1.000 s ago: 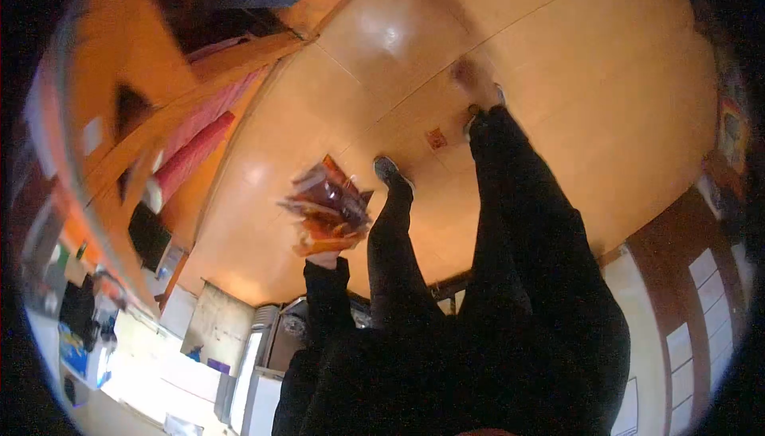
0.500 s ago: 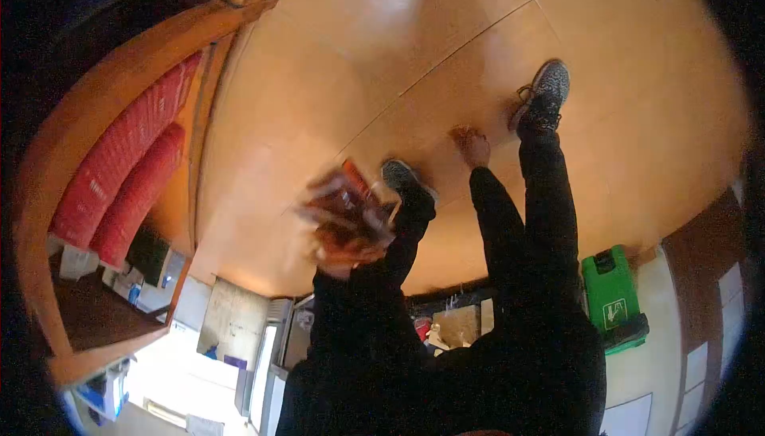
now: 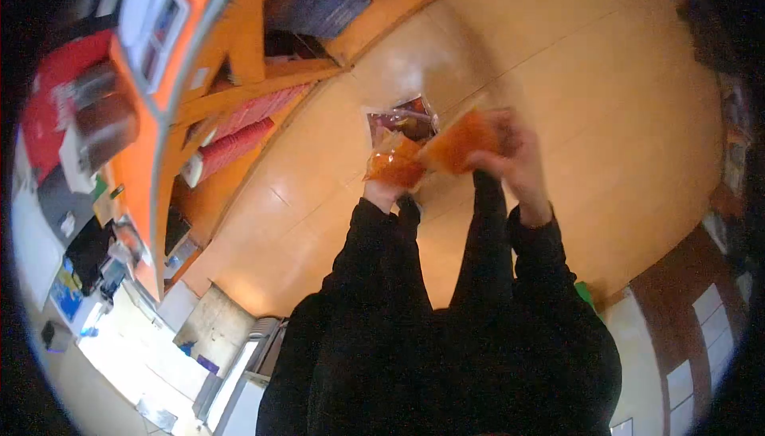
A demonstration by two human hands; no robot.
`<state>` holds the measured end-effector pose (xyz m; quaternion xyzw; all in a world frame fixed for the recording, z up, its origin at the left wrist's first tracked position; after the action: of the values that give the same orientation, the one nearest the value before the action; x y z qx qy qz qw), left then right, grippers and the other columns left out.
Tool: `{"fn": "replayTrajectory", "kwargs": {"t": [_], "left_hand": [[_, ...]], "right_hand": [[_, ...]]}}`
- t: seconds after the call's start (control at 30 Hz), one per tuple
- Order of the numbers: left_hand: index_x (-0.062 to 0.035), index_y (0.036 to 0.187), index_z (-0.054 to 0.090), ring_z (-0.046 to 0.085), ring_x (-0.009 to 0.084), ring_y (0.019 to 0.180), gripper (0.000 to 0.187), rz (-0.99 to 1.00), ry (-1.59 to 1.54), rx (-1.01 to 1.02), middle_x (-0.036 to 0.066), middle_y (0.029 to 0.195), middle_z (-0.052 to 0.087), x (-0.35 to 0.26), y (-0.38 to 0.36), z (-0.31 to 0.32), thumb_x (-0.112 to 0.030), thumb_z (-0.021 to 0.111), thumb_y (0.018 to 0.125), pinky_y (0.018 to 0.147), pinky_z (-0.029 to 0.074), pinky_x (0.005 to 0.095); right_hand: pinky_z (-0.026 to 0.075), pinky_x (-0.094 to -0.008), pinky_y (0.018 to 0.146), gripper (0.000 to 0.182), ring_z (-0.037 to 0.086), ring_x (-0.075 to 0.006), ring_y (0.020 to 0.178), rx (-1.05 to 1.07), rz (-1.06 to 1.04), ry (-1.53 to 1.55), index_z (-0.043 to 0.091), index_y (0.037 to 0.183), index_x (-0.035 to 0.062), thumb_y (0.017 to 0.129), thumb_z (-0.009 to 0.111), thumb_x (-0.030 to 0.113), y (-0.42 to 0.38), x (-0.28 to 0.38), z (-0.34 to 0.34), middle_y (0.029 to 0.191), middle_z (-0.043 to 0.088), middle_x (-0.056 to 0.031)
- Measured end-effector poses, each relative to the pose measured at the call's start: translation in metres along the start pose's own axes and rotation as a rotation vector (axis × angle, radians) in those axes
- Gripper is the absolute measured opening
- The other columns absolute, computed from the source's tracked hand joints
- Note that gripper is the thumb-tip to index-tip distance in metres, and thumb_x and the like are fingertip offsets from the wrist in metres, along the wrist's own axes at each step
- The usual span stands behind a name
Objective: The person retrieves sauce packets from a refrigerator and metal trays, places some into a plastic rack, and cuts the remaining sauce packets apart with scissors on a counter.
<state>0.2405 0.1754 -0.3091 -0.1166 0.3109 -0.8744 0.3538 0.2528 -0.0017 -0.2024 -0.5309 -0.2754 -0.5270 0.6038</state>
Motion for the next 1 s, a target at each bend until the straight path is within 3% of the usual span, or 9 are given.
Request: {"fn": "replayTrajectory", "kwargs": {"t": [0.07, 0.1, 0.13, 0.27, 0.47, 0.6, 0.8, 0.9, 1.0], "left_hand": [[-0.0079, 0.112, 0.044, 0.051, 0.0310, 0.093, 0.045, -0.027, 0.615, 0.037, 0.013, 0.105, 0.051, 0.013, -0.003, 0.013, -0.042, 0.040, 0.083, 0.081, 0.042, 0.0462], [-0.0073, 0.106, 0.047, 0.055, 0.0276, 0.084, 0.040, -0.108, 0.236, -0.077, 0.012, 0.097, 0.054, 0.027, -0.009, 0.024, -0.039, 0.041, 0.084, 0.074, 0.047, 0.0402], [-0.0069, 0.104, 0.048, 0.053, 0.0245, 0.088, 0.036, 0.047, 0.127, 0.205, 0.012, 0.098, 0.053, 0.027, -0.027, 0.106, -0.036, 0.040, 0.084, 0.076, 0.046, 0.0369], [-0.0070, 0.106, 0.046, 0.050, 0.0234, 0.095, 0.037, 0.240, 0.084, 0.226, 0.011, 0.103, 0.051, 0.041, -0.050, 0.174, -0.035, 0.042, 0.084, 0.081, 0.043, 0.0370], [-0.0081, 0.112, 0.042, 0.049, 0.0251, 0.097, 0.042, 0.239, 0.120, 0.187, 0.011, 0.109, 0.048, 0.038, -0.061, 0.217, -0.036, 0.046, 0.081, 0.081, 0.043, 0.0411], [-0.0088, 0.115, 0.039, 0.049, 0.0262, 0.099, 0.047, 0.224, 0.147, 0.114, 0.011, 0.112, 0.046, 0.013, -0.076, 0.212, -0.037, 0.050, 0.079, 0.081, 0.042, 0.0438], [-0.0093, 0.119, 0.035, 0.047, 0.0286, 0.102, 0.053, 0.173, 0.260, 0.070, 0.013, 0.115, 0.043, -0.050, -0.060, 0.258, -0.038, 0.051, 0.078, 0.081, 0.043, 0.0457], [-0.0066, 0.114, 0.037, 0.049, 0.0259, 0.096, 0.040, 0.326, 0.974, 0.111, 0.012, 0.107, 0.047, -0.077, -0.060, 0.333, -0.024, 0.051, 0.080, 0.080, 0.044, 0.0422], [-0.0060, 0.117, 0.035, 0.050, 0.0303, 0.096, 0.050, 0.086, 0.322, 0.297, 0.015, 0.110, 0.046, -0.089, -0.025, 0.389, -0.043, 0.035, 0.084, 0.077, 0.045, 0.0447]], "right_hand": [[0.046, -0.0286, 0.074, 0.038, 0.054, -0.0177, 0.086, 0.161, -0.132, -0.189, 0.048, 0.095, 0.0055, 0.063, 0.067, 0.001, -0.023, 0.059, 0.035, 0.090, 0.054, -0.0060], [0.046, -0.0300, 0.072, 0.035, 0.055, -0.0201, 0.084, 0.211, -0.312, -0.366, 0.049, 0.093, 0.0066, 0.063, 0.067, 0.003, -0.030, 0.086, 0.052, 0.089, 0.054, -0.0065], [0.045, -0.0322, 0.069, 0.035, 0.054, -0.0230, 0.082, 0.186, -0.323, -0.564, 0.050, 0.093, 0.0072, 0.062, 0.068, 0.007, -0.033, 0.095, 0.059, 0.090, 0.053, -0.0079], [0.040, -0.0364, 0.065, 0.039, 0.049, -0.0291, 0.077, -0.017, -0.483, -1.020, 0.051, 0.094, 0.0089, 0.059, 0.068, 0.016, -0.052, 0.182, 0.069, 0.086, 0.049, -0.0112], [0.039, -0.0405, 0.067, 0.036, 0.048, -0.0302, 0.079, -0.212, -0.785, -0.868, 0.053, 0.088, 0.0034, 0.065, 0.065, 0.027, 0.047, 0.302, 0.049, 0.081, 0.049, -0.0137], [0.040, -0.0400, 0.073, 0.044, 0.051, -0.0299, 0.084, -0.135, -0.490, -1.148, 0.053, 0.089, 0.0012, 0.066, 0.062, 0.038, 0.206, 0.291, 0.087, 0.087, 0.053, -0.0159], [0.041, -0.0435, 0.072, 0.041, 0.054, -0.0314, 0.080, -0.364, -0.229, -1.286, 0.055, 0.084, 0.0055, 0.060, 0.065, 0.037, 0.287, 0.270, 0.109, 0.087, 0.056, -0.0145], [0.046, -0.0390, 0.060, 0.030, 0.058, -0.0287, 0.073, -0.190, -0.045, -1.086, 0.060, 0.077, 0.0124, 0.053, 0.067, 0.027, 0.330, 0.229, 0.102, 0.077, 0.059, -0.0109], [0.044, -0.0392, 0.052, 0.026, 0.057, -0.0294, 0.062, -0.102, -0.045, -1.047, 0.059, 0.065, 0.0045, 0.052, 0.066, 0.025, 0.306, 0.260, 0.090, 0.066, 0.058, -0.0147]]}}
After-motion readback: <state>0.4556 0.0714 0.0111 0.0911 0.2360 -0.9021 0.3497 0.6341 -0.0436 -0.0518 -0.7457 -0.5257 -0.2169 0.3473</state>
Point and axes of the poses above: each hand's wrist, its own y-axis towards the middle knuckle, its own z-axis out of the palm, x = y × z, the point moved 8 cm from there along y, towards the middle knuckle
